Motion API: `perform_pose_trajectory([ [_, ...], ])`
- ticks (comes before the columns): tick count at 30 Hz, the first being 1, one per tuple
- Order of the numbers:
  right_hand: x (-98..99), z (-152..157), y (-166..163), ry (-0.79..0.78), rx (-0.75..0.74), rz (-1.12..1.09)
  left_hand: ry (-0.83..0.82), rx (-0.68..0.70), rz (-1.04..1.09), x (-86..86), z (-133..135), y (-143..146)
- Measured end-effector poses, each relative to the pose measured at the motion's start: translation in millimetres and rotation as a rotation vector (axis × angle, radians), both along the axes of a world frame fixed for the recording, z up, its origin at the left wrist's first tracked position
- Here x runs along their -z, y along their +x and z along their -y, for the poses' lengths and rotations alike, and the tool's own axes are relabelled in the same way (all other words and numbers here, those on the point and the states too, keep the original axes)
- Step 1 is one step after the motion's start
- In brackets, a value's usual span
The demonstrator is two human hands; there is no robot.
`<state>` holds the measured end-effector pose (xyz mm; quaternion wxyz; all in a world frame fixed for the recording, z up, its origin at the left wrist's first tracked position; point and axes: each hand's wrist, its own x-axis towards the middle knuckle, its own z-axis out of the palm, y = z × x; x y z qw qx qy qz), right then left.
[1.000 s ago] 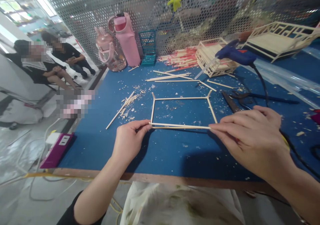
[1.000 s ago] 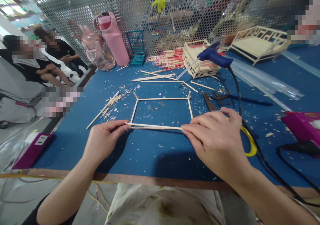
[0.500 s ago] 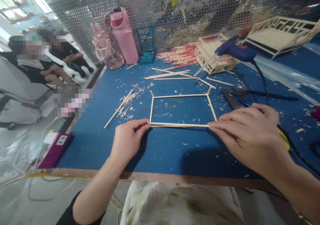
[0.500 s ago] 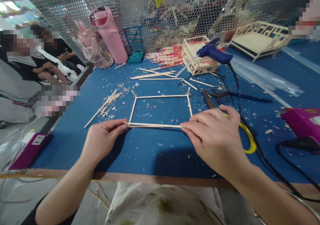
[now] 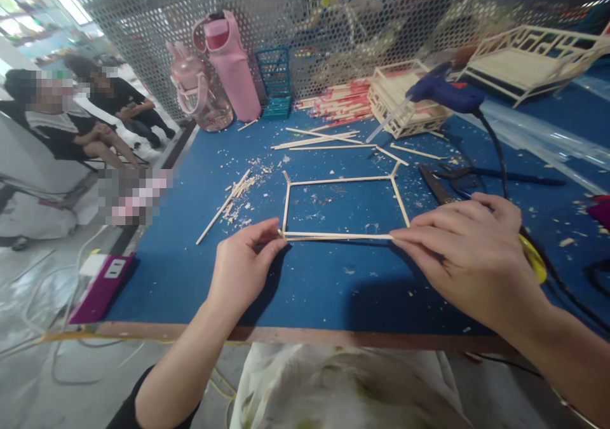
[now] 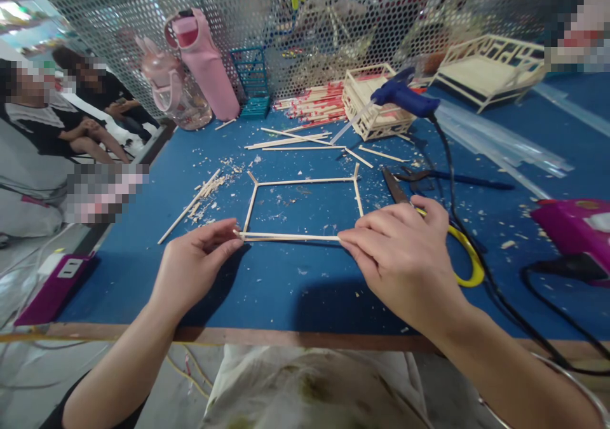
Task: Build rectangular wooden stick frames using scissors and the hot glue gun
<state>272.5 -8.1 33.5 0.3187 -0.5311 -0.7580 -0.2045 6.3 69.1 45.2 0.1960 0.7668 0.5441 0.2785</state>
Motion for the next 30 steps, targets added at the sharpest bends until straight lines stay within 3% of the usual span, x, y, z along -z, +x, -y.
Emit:
perform_pose_trajectory([
  [2, 0.5, 0, 0, -0.008, 0.001, -0.003, 0.205, 0.045, -0.083, -5.3, 1, 4],
  [5, 1.3, 0, 0, -0.034, 0.017, -0.015, 0.48, 0.295, -0.252, -17.5, 2, 22],
  [8, 1.7, 0, -1, -0.063, 0.045, -0.028, 0.512, 0.549, -0.375, -25.3, 2, 47],
  [10, 1.8, -1, -2, -0.068, 0.056, -0.033, 0.472, 0.61, -0.434, -24.8, 1, 61],
  [18, -6.2, 2, 0, -0.043, 0.075, -0.118, 0.444, 0.584, -0.422, -10.6, -6, 65],
  [21, -7.8, 17, 2, -0.035, 0.174, -0.358, 0.451, 0.583, -0.4, -6.9, -10, 63],
  [25, 4.8, 32, -4, -0.134, 0.258, -0.724, 0.47, 0.58, -0.382, -1.7, -13, 63],
  [30, 19.2, 27, -17, -0.215, 0.293, -0.659, 0.487, 0.558, -0.357, 0.9, -15, 63],
])
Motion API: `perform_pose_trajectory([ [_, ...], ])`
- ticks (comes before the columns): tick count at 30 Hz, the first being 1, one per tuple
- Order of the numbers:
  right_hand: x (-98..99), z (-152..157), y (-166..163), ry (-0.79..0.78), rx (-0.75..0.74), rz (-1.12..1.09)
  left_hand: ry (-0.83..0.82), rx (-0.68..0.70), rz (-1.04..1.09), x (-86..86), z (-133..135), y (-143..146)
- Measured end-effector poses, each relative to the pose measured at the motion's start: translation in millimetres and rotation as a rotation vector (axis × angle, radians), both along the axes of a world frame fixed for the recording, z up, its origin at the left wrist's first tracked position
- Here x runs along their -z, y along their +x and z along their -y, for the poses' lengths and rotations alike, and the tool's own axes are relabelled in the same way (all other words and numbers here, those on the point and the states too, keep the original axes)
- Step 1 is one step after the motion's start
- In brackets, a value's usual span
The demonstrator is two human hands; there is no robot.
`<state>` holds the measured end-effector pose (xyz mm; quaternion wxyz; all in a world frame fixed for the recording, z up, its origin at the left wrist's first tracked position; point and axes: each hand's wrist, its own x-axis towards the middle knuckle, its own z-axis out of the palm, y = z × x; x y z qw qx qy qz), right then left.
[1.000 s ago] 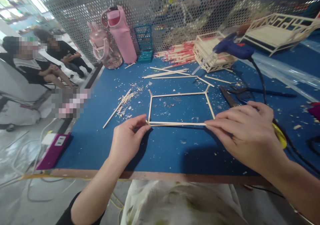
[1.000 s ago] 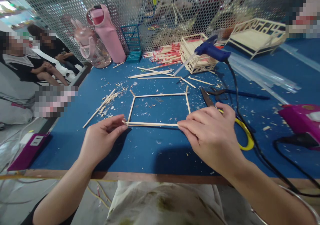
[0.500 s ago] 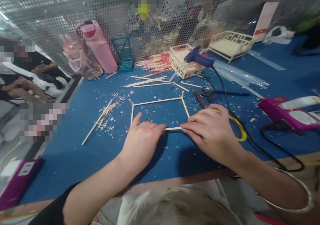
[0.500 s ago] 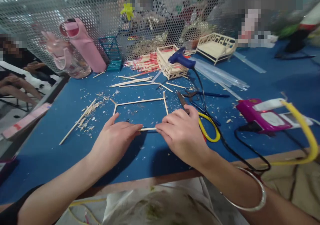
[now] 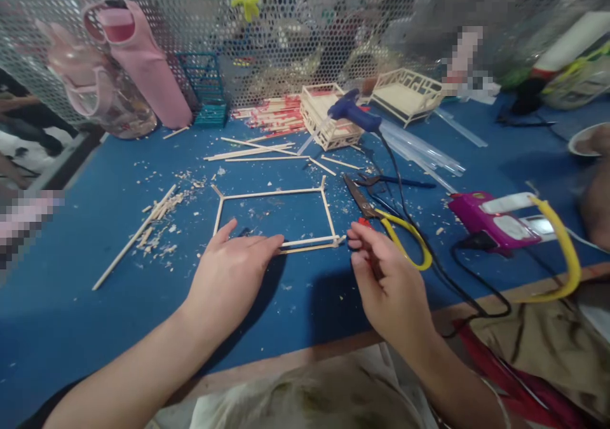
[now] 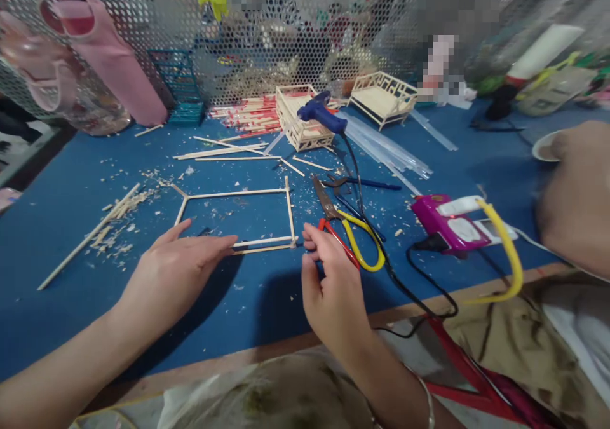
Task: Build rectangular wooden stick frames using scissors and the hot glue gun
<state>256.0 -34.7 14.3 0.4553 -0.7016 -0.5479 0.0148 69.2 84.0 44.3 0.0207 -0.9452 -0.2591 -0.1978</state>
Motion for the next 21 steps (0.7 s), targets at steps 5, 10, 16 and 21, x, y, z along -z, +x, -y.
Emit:
perform_pose_trajectory([
  [5, -1.1, -8, -2, -0.022, 0.035, 0.099, -0.026, -0.01, 0.001, -0.2, 0, -1],
  [10, -3.0, -11, 2, -0.037, 0.017, 0.129, -0.022, -0.008, -0.028, -1.4, 1, -2],
  [16, -2.5, -12, 1, -0.007, 0.016, 0.173, -0.004, 0.004, -0.046, -1.9, 2, -1],
  [21, -1.7, -14, -2, -0.004, -0.006, 0.18, -0.006, -0.017, -0.065, -1.2, 1, -1],
])
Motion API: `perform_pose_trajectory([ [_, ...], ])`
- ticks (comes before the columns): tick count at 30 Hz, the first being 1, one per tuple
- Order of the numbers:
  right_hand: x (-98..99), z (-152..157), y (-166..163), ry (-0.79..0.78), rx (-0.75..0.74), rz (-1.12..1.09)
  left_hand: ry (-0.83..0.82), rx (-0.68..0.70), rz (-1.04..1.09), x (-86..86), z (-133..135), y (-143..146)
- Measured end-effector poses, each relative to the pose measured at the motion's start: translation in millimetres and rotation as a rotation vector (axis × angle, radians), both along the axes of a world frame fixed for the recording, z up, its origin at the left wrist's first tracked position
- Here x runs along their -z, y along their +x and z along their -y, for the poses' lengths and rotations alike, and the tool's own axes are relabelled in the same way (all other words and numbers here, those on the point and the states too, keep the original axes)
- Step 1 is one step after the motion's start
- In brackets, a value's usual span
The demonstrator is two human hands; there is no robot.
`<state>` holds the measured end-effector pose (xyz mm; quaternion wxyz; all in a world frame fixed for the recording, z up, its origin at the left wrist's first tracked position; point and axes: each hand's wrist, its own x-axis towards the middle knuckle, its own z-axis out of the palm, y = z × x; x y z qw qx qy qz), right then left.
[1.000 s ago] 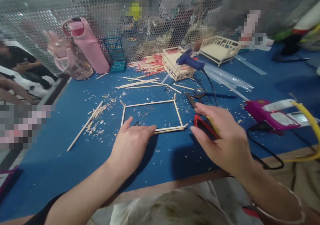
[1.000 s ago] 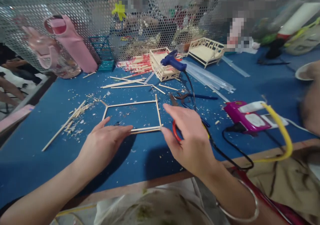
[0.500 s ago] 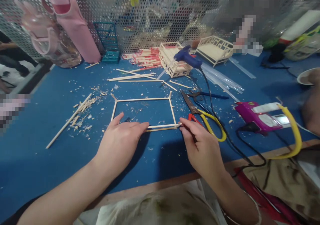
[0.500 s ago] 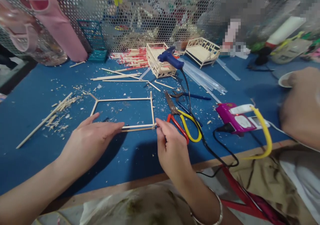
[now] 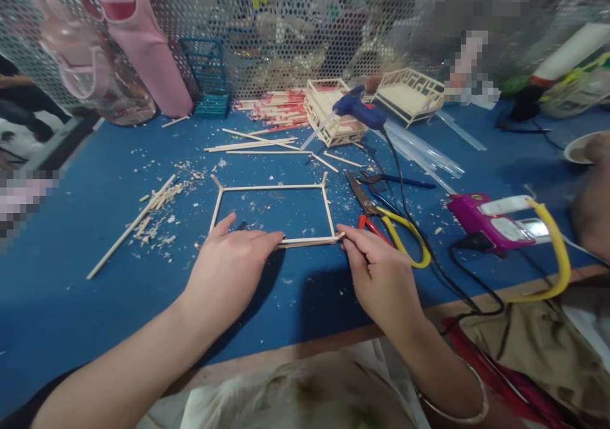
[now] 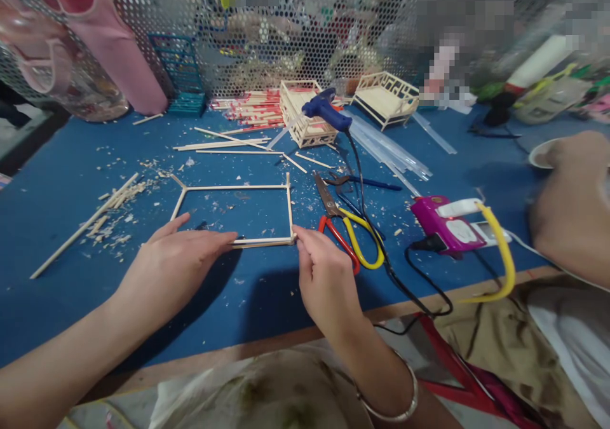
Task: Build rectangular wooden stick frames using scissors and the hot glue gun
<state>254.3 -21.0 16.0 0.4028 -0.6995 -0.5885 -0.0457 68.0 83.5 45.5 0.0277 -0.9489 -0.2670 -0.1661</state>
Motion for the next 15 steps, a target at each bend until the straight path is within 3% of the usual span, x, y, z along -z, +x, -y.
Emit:
perform_pose_trajectory([
  [15, -0.2, -1.7, -2.6, -0.017, -0.015, -0.017, 0.002, -0.008, 0.015, 0.8, -0.4, -0.7],
])
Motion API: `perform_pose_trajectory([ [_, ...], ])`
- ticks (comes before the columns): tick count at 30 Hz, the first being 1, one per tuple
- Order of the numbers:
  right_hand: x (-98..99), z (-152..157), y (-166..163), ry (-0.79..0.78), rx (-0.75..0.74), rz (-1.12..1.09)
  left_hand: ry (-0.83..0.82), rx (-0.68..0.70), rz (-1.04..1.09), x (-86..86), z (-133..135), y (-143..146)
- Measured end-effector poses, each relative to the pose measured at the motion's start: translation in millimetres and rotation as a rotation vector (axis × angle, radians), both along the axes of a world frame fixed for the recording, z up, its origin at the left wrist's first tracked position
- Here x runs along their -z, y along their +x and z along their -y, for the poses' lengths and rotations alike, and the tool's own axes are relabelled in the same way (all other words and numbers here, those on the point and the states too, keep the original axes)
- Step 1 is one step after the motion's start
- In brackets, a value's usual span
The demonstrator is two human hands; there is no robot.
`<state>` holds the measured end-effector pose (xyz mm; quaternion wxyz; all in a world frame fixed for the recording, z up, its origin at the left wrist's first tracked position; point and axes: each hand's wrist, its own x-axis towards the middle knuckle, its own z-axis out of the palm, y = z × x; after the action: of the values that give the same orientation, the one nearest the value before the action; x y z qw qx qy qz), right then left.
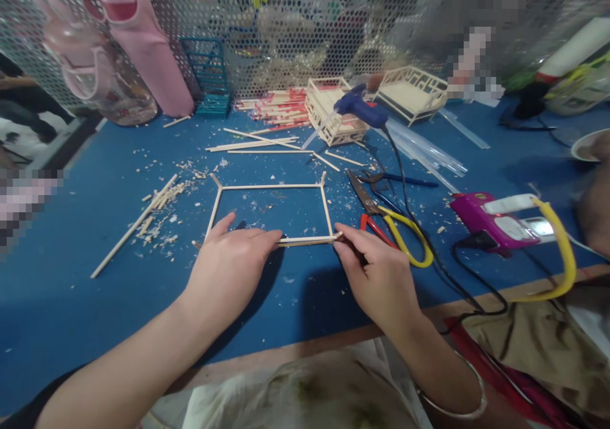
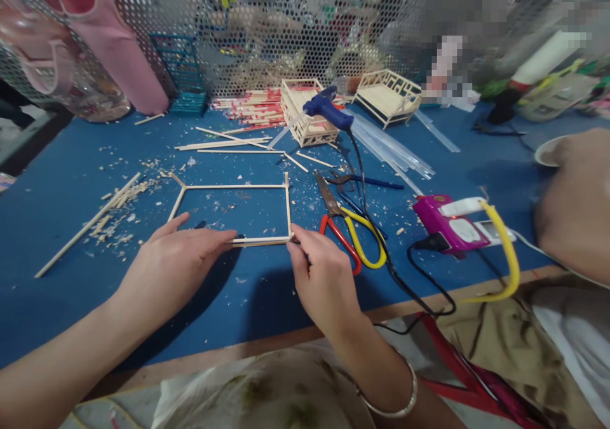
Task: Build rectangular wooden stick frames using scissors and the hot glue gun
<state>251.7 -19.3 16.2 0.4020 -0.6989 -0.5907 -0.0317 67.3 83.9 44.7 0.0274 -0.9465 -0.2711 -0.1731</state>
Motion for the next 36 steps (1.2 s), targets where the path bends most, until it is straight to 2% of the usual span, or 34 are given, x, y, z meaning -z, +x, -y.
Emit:
perform_pose_trajectory([
  [7, -2.6, -1, 3, -0.038, -0.069, -0.107, -0.016, -0.022, -0.013, -2.3, 1, 0],
  [18, -15.3, -10, 12, -0.021, -0.193, 0.083, -0.002, -0.009, 0.0, -1.6, 1, 0],
  [29, -12.7, -12, 9, 0.014, -0.226, 0.127, -0.078, -0.06, -0.048, -3.1, 5, 5],
  [32, -12.9, -13, 8, 0.012, -0.214, 0.137, -0.059, -0.053, 0.026, -9.7, 13, 3],
  [34, -12.6, -13, 8, -0.008, -0.198, 0.135, -0.008, -0.068, 0.152, -17.3, 21, -8],
  [36, -11.6, -13, 8, -0.023, -0.185, 0.132, 0.037, -0.181, 0.321, -23.2, 26, -27],
])
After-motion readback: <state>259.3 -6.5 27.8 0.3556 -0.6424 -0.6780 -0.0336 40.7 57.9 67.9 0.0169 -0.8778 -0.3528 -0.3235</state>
